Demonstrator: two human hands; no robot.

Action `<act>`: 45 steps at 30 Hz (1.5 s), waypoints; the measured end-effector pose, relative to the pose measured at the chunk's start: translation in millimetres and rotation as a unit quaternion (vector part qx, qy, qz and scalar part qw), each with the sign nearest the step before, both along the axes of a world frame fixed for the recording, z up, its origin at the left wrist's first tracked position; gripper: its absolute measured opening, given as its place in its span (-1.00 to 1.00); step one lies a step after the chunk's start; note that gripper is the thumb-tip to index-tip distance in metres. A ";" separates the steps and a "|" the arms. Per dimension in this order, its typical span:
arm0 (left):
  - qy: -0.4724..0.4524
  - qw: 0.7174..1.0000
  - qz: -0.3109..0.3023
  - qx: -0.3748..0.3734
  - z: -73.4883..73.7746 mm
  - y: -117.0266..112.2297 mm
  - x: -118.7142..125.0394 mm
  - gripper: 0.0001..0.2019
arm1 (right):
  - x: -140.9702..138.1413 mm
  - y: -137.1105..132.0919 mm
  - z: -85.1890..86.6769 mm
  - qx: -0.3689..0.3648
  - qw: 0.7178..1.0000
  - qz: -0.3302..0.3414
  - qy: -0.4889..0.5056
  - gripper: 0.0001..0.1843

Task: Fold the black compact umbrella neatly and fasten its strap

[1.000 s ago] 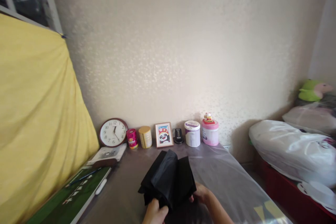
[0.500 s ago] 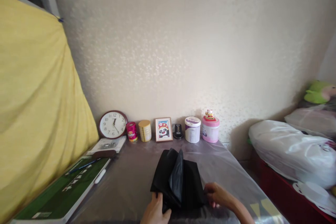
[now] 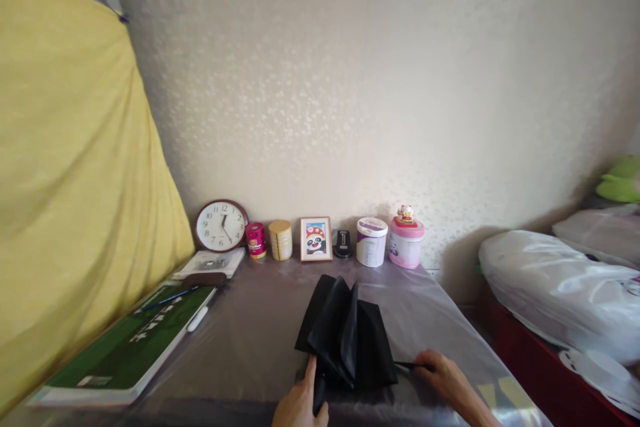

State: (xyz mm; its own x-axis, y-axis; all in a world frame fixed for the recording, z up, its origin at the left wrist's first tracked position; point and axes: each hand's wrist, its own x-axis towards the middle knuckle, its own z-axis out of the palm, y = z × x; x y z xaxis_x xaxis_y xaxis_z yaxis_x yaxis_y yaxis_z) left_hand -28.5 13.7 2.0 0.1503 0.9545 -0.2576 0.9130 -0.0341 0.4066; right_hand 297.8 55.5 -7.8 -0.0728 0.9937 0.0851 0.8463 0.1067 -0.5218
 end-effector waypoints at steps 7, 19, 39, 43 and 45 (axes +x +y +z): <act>-0.006 1.000 0.002 0.007 -1.0 -4.5 3.5 -0.26 | -5.6 11.2 5.5 0.124 0.990 -0.054 -0.026 -0.67; 0.040 0.999 -0.003 0.003 9.6 -10.7 18.8 -0.16 | -117.6 9.4 85.3 0.224 0.967 0.122 0.022 -0.66; 0.006 0.998 0.022 -0.058 5.5 -10.7 31.7 -0.14 | -120.3 42.1 -31.0 0.207 0.962 -0.006 0.178 -0.47; -0.004 0.997 0.029 -0.068 1.8 -9.0 30.7 -0.14 | -134.8 50.4 -24.3 0.161 0.953 -0.045 0.254 -0.48; -0.009 0.997 0.027 -0.071 -0.2 -7.6 30.2 -0.13 | -141.0 52.6 -21.7 0.137 0.947 -0.072 0.282 -0.53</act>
